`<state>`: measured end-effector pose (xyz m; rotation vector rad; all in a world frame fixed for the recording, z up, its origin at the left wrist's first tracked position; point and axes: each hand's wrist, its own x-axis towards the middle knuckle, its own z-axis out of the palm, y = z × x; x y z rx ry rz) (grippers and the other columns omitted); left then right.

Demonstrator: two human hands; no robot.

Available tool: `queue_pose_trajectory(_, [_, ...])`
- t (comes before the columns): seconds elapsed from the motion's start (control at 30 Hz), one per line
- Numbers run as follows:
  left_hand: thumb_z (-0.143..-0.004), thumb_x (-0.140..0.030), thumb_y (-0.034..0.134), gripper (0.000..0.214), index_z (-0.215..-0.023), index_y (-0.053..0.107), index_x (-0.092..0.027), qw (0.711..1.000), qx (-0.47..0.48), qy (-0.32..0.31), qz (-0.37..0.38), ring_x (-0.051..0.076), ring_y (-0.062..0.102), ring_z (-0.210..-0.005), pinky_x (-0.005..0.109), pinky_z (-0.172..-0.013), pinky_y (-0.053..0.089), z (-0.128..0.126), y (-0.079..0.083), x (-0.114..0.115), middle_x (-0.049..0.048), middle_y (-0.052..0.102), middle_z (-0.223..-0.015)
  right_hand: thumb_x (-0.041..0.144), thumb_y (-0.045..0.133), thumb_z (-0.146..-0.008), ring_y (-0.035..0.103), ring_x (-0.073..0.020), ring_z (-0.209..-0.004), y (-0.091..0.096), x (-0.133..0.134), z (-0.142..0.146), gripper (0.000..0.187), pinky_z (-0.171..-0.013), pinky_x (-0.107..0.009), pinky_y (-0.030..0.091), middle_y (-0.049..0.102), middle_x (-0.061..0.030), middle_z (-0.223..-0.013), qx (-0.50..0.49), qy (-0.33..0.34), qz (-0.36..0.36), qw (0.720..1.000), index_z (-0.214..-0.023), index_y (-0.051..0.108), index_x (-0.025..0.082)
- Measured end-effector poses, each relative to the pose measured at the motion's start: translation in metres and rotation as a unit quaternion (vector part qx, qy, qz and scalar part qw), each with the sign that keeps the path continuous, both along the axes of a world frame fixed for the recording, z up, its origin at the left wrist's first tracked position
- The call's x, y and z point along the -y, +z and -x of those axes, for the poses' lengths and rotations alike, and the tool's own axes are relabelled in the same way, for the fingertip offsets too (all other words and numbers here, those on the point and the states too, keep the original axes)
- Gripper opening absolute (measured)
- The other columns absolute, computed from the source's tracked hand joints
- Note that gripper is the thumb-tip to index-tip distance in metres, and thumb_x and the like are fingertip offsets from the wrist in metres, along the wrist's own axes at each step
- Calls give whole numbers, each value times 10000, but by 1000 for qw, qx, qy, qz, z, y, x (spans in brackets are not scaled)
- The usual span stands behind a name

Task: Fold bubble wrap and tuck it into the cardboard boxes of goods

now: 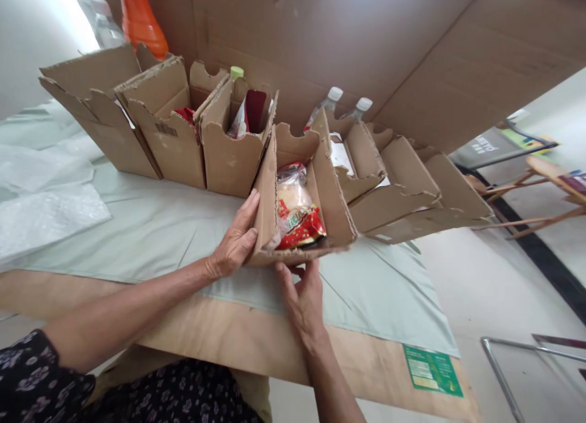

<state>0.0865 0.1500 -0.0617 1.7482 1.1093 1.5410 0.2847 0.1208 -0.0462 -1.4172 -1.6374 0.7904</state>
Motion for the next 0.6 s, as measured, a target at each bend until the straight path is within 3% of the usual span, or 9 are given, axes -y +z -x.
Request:
queue_pose_trajectory(0.07, [-1070,-574,319,678,-1664,277,-250,999,12,24,42,270,187,-1650,518,-1350,138,-1,-1,-3,117,241,-1767,718,679,-810,726,-248,-741,9,-19,5,662,-649,-364,567,782,-131,-1042,100,-25,12,995,-1202,617,188])
queue_pose_trajectory(0.17, [-1072,-506,317,632,-1625,355,-203,992,32,70,98,269,293,-1617,509,-1347,179,-4,-4,-5,139,371,-1710,739,642,-803,727,-298,-731,25,-57,13,548,-671,-383,523,771,-104,-818,265,-58,16,962,-939,676,209])
queue_pose_trajectory(0.27, [-1020,-479,438,692,-1611,352,-129,985,30,101,136,312,335,-1594,542,-1338,197,-5,-8,-6,202,385,-1687,592,606,-890,741,-353,-806,38,-91,23,412,-704,-406,508,745,-141,-731,345,-75,4,936,-725,671,220])
queue_pose_trajectory(0.33, [-971,-425,518,747,-1617,326,-103,983,14,101,151,333,318,-1600,562,-1338,186,-4,-11,-8,225,361,-1693,478,566,-928,743,-350,-813,43,-102,30,375,-722,-415,515,740,-152,-719,344,-67,-7,937,-686,679,214])
queue_pose_trajectory(0.4, [-950,-361,529,750,-1623,315,-110,984,-2,89,157,330,295,-1611,565,-1342,173,-3,-13,-8,216,346,-1703,404,540,-942,749,-300,-825,45,-102,36,314,-764,-397,538,767,-119,-776,322,-31,-18,946,-779,731,215])
queue_pose_trajectory(0.47, [-953,-327,508,733,-1629,309,-124,984,-20,74,158,317,260,-1626,558,-1347,160,-3,-15,-9,200,320,-1720,361,542,-936,754,-241,-887,42,-97,41,277,-819,-359,565,805,-80,-966,288,36,-39,956,-1021,769,227])
queue_pose_trajectory(0.53, [-953,-321,503,742,-1636,294,-120,984,-44,58,163,317,206,-1643,559,-1349,147,-2,-14,-9,201,264,-1742,335,566,-907,746,-223,-998,37,-93,45,414,-873,-353,586,773,-85,-1211,247,103,-71,961,-1281,704,221])
queue_pose_trajectory(0.6, [-948,-321,506,768,-1647,262,-115,982,-70,40,173,322,150,-1654,573,-1345,138,-1,-12,-10,205,191,-1763,322,580,-883,731,-246,-1071,32,-95,47,537,-915,-396,600,719,-125,-1329,217,139,-92,962,-1399,625,183])
